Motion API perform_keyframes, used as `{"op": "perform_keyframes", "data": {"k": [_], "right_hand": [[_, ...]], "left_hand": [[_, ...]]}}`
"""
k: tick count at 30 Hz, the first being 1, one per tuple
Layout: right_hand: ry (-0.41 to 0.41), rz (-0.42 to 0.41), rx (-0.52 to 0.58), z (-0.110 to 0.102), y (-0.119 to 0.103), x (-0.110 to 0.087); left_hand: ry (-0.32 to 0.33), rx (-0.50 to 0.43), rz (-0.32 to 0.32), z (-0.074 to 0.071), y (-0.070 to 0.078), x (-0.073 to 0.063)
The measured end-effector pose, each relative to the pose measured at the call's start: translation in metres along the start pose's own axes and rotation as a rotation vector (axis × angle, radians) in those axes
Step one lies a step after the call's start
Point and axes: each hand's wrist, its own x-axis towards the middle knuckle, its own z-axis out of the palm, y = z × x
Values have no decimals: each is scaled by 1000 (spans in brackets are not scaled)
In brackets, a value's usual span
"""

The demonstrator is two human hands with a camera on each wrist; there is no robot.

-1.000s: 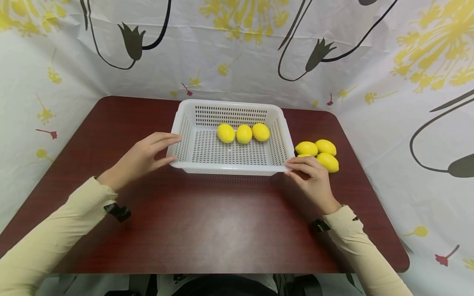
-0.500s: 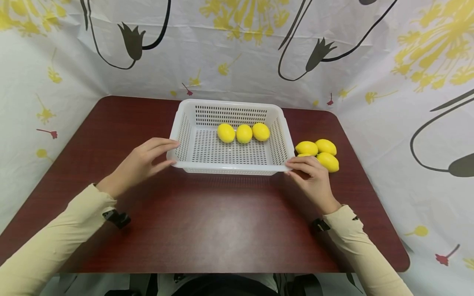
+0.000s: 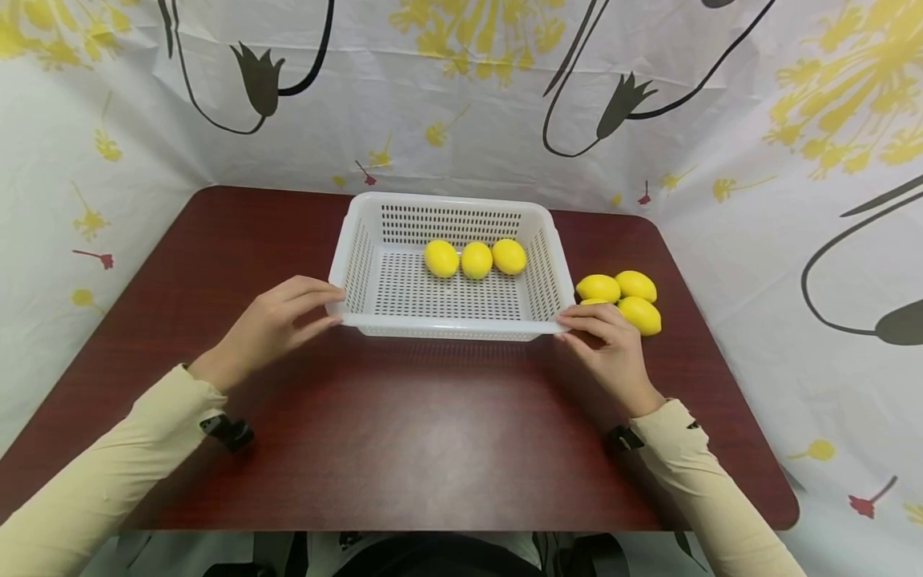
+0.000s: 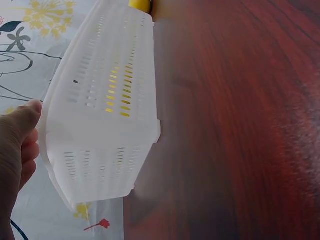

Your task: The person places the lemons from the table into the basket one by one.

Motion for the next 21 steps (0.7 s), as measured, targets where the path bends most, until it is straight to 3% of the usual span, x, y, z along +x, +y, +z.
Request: {"op": "perform_keyframes", "data": {"k": [6, 21], "right_hand": [[-2, 1, 1, 0, 1, -1], [-2, 2, 7, 0, 2, -1]], "left_hand": [[26, 4, 50, 4, 0, -4], [65, 3, 47, 10, 3, -9]]}}
